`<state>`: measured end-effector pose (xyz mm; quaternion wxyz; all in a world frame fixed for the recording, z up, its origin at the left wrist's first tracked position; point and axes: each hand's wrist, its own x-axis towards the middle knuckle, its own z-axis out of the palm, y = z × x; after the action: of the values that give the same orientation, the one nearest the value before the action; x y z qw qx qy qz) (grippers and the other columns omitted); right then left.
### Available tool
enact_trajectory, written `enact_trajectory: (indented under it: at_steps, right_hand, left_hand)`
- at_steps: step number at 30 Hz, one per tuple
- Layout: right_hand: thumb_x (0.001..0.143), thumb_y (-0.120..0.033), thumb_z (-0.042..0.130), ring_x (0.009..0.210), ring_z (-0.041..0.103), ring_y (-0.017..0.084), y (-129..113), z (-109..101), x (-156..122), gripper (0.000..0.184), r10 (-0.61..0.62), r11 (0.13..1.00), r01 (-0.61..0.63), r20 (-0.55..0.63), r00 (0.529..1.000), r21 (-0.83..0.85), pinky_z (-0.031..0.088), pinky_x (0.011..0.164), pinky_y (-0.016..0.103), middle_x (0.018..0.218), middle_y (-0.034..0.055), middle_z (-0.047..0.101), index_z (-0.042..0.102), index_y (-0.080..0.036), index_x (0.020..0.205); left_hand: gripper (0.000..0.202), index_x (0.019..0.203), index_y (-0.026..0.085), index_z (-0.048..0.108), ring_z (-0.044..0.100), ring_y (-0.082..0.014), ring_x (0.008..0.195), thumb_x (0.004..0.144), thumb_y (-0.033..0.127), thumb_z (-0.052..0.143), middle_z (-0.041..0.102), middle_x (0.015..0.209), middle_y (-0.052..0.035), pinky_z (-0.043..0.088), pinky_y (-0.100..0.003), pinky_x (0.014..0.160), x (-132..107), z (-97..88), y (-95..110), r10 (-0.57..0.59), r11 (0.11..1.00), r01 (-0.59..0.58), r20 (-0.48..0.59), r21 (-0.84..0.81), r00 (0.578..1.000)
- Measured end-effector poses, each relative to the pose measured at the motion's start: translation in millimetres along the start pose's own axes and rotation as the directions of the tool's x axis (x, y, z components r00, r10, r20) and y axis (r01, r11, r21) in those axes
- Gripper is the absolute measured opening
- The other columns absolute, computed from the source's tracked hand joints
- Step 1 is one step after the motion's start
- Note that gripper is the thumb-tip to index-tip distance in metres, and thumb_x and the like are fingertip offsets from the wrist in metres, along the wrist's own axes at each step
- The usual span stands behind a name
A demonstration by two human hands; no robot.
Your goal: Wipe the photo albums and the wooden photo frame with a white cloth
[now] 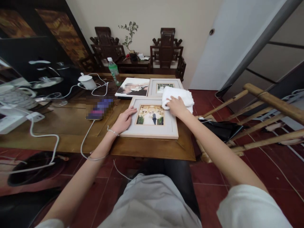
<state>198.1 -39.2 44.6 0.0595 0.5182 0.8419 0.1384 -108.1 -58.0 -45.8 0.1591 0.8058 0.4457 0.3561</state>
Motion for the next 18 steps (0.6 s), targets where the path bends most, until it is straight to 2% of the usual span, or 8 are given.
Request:
enact_trajectory:
  at_steps: [3,8,11,13,15,18]
  right_hand:
    - [0.076,0.004,0.044,0.135,0.047,0.034,-12.7,-5.8,-26.9,0.047,-0.067,0.998,0.067,0.018,0.998,0.018,0.042,0.1,0.052,0.148,0.0173,0.054,0.074,-0.012,0.108]
    - [0.072,0.003,0.047,0.134,0.049,0.035,-45.5,-31.8,-92.3,0.046,-0.16,0.983,0.151,0.084,0.984,0.103,0.043,0.1,0.051,0.145,0.0165,0.057,0.076,-0.015,0.103]
    - [0.07,0.003,0.045,0.123,0.06,0.031,-52.2,-47.3,-116.3,0.049,-0.192,0.976,0.172,0.144,0.971,0.136,0.046,0.098,0.044,0.138,0.0134,0.063,0.077,-0.019,0.101]
    - [0.071,0.002,0.045,0.108,0.068,0.029,-48.7,-49.8,-114.6,0.051,-0.16,0.978,0.133,0.165,0.973,0.162,0.049,0.093,0.04,0.133,0.0129,0.066,0.076,-0.021,0.104]
    - [0.073,0.0,0.044,0.101,0.071,0.028,-39.8,-43.8,-98.2,0.053,-0.101,0.98,0.071,0.157,0.982,0.186,0.05,0.09,0.038,0.132,0.0137,0.066,0.075,-0.021,0.11]
    - [0.075,0.001,0.041,0.122,0.062,0.031,-21.3,-23.3,-58.7,0.055,-0.024,0.981,0.009,0.076,0.997,0.195,0.045,0.101,0.043,0.141,0.0166,0.059,0.071,-0.015,0.119]
  left_hand:
    - [0.053,0.125,0.018,0.066,0.045,-0.0261,0.143,0.078,0.007,0.044,0.063,0.138,-0.0081,0.03,-0.052,0.123,0.2,0.3,0.5,-0.001,1.0,0.001,-0.001,0.002,1.0]
    - [0.051,0.123,0.016,0.065,0.044,-0.0268,0.143,0.079,0.005,0.043,0.063,0.139,-0.0101,0.032,-0.051,0.123,1.1,1.7,1.1,0.005,1.0,-0.005,-0.001,0.012,1.0]
    - [0.051,0.124,0.012,0.065,0.044,-0.0276,0.143,0.079,0.005,0.043,0.061,0.14,-0.0137,0.03,-0.05,0.123,1.6,1.4,1.4,0.009,1.0,-0.01,0.012,0.026,1.0]
    - [0.051,0.125,0.012,0.064,0.044,-0.0275,0.143,0.079,0.006,0.042,0.061,0.14,-0.0138,0.03,-0.05,0.124,1.6,0.4,1.4,0.013,0.999,-0.013,0.02,0.037,1.0]
    - [0.051,0.126,0.013,0.064,0.044,-0.0272,0.143,0.08,0.006,0.042,0.061,0.141,-0.0123,0.03,-0.051,0.123,1.3,-1.1,1.0,0.015,0.999,-0.016,0.028,0.041,0.999]
    - [0.051,0.127,0.015,0.063,0.043,-0.0272,0.144,0.081,0.007,0.042,0.06,0.141,-0.0113,0.03,-0.051,0.123,0.6,-2.9,0.5,0.017,0.999,-0.018,0.039,0.032,0.999]
